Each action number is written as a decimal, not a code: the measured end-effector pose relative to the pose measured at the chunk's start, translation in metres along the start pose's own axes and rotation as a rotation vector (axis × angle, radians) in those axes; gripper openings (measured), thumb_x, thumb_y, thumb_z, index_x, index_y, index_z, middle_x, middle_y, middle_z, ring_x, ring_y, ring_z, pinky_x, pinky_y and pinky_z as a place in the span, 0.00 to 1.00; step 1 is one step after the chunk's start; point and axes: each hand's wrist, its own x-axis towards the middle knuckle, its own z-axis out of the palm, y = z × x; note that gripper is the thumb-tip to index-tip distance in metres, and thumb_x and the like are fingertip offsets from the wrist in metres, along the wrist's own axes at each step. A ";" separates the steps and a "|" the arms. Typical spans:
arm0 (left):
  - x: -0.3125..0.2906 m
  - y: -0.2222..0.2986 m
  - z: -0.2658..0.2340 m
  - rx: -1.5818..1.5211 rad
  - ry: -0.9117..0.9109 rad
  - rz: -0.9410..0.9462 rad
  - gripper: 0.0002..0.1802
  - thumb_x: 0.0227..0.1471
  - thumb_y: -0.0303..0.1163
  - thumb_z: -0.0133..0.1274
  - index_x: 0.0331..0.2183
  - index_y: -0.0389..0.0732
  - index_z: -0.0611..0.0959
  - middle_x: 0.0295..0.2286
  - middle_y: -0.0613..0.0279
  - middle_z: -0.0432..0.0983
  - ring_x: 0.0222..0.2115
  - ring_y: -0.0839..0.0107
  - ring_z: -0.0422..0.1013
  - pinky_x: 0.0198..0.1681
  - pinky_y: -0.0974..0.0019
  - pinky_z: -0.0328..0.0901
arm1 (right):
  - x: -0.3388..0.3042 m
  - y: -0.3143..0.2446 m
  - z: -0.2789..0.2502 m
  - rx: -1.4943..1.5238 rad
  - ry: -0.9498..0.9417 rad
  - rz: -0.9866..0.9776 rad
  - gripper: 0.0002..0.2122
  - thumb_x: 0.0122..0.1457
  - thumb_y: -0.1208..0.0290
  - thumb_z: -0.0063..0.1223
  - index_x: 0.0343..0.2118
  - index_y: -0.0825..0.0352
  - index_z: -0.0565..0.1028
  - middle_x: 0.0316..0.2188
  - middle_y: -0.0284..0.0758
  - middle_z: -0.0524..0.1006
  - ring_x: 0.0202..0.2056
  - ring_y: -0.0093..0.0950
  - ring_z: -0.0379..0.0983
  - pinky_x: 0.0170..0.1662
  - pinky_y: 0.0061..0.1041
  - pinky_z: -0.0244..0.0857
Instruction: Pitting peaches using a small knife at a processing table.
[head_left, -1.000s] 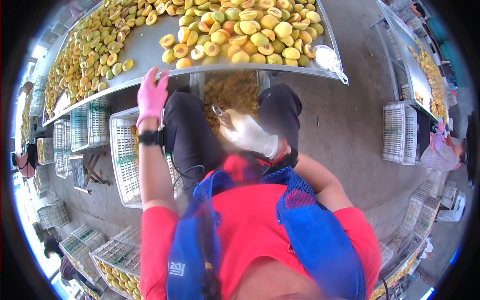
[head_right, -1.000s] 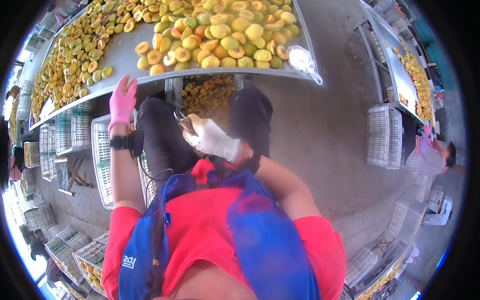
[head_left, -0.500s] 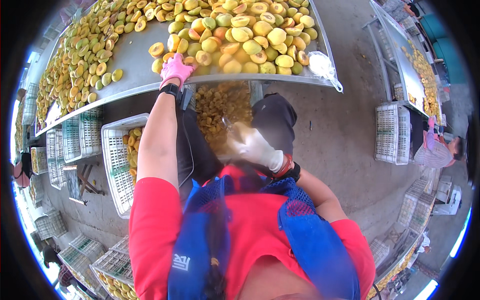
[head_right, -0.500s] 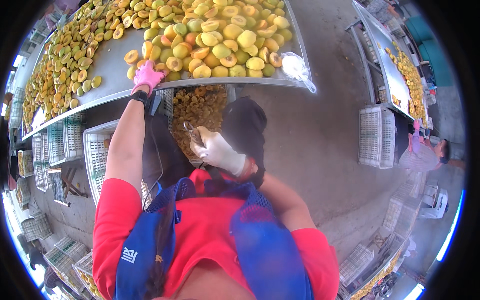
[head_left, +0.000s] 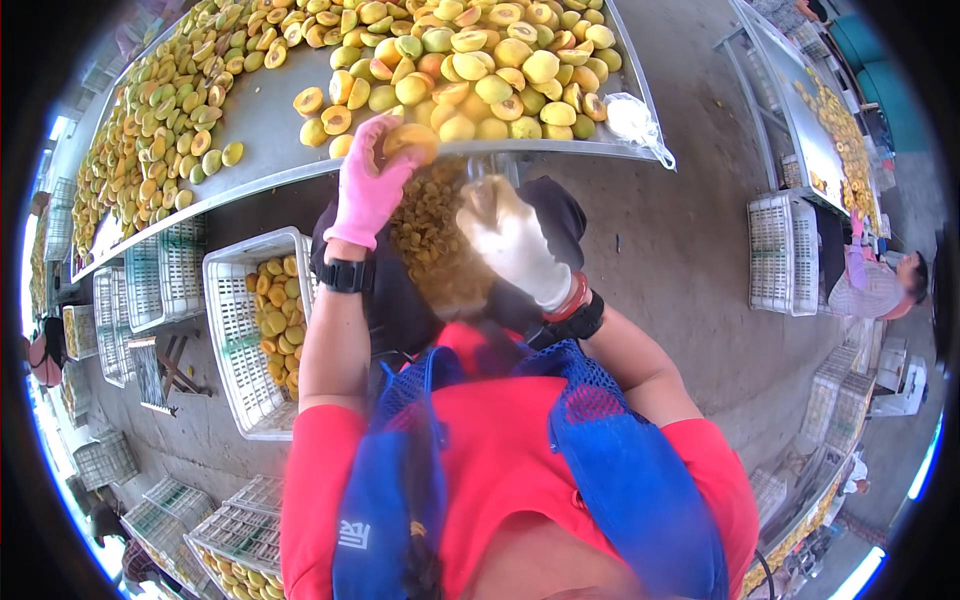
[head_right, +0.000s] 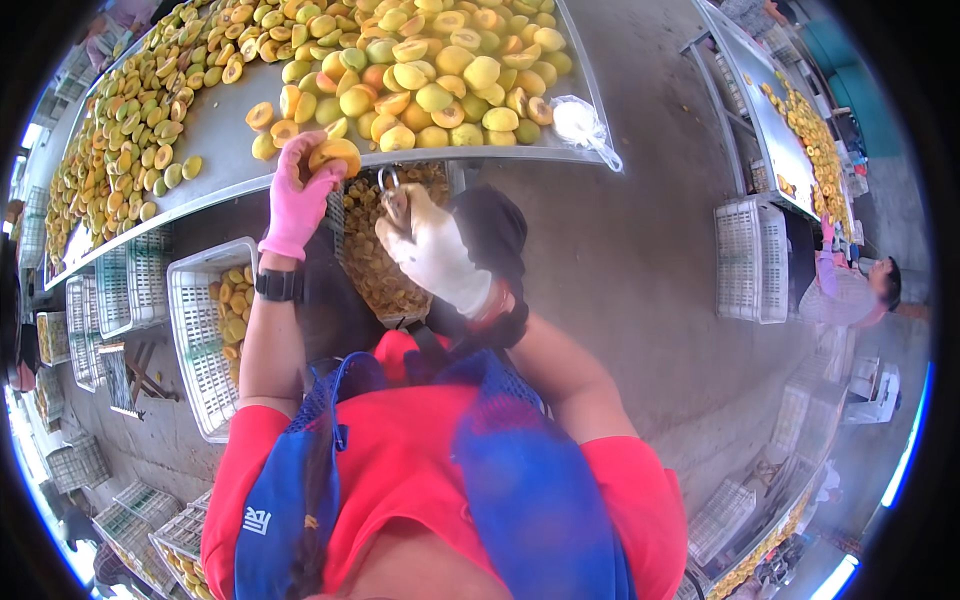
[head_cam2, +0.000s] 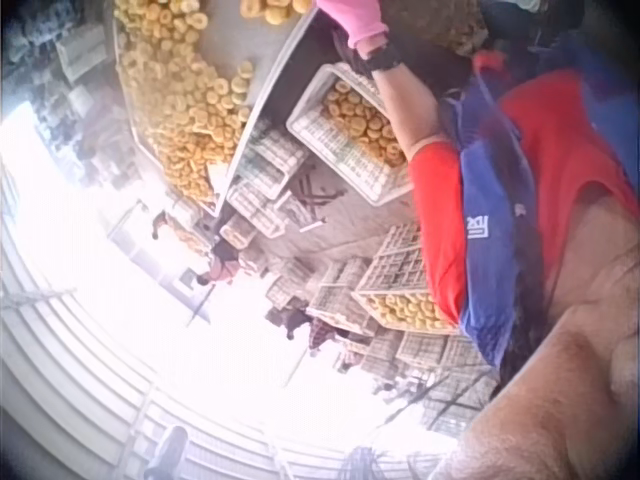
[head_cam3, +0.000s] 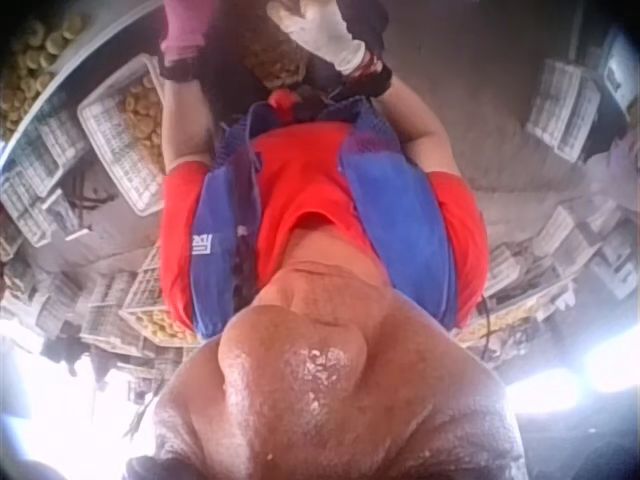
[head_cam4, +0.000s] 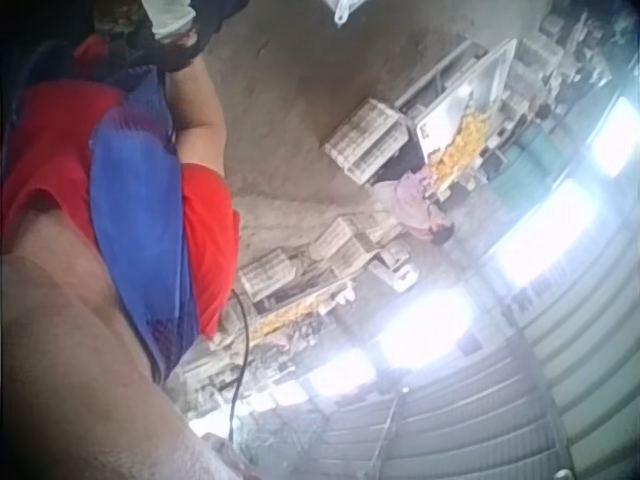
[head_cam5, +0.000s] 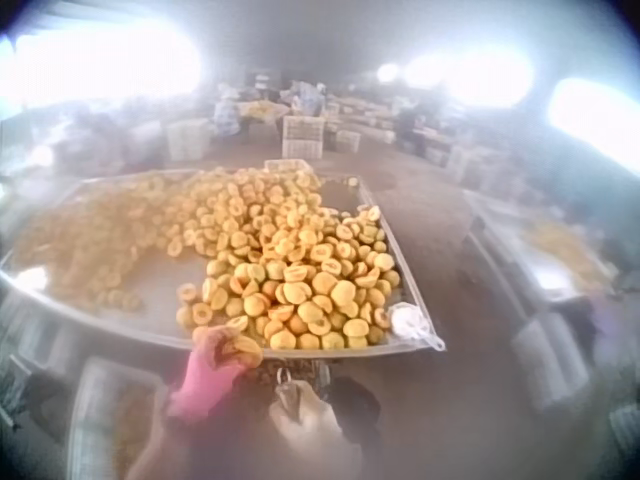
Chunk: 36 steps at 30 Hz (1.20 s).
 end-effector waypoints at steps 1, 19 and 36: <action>-0.011 0.027 0.009 -0.060 -0.036 -0.044 0.25 0.47 0.20 0.60 0.49 0.33 0.75 0.45 0.59 0.74 0.47 0.72 0.69 0.53 0.69 0.62 | 0.007 -0.002 -0.002 -0.044 0.090 -0.086 0.10 0.57 0.74 0.58 0.38 0.68 0.69 0.23 0.38 0.72 0.24 0.29 0.72 0.30 0.28 0.66; -0.064 0.069 0.041 -0.346 0.043 -0.232 0.36 0.65 0.58 0.31 0.42 0.33 0.78 0.36 0.62 0.78 0.35 0.75 0.73 0.40 0.73 0.68 | -0.002 -0.049 -0.003 -0.116 0.220 -0.379 0.11 0.55 0.79 0.58 0.41 0.68 0.72 0.37 0.42 0.76 0.33 0.40 0.77 0.36 0.30 0.71; -0.063 0.089 0.049 -0.509 0.236 -0.294 0.39 0.63 0.61 0.31 0.38 0.31 0.78 0.34 0.50 0.79 0.32 0.62 0.76 0.41 0.64 0.71 | -0.020 -0.028 -0.003 -0.270 0.113 -0.416 0.10 0.53 0.76 0.58 0.36 0.65 0.71 0.27 0.42 0.76 0.27 0.44 0.76 0.28 0.36 0.69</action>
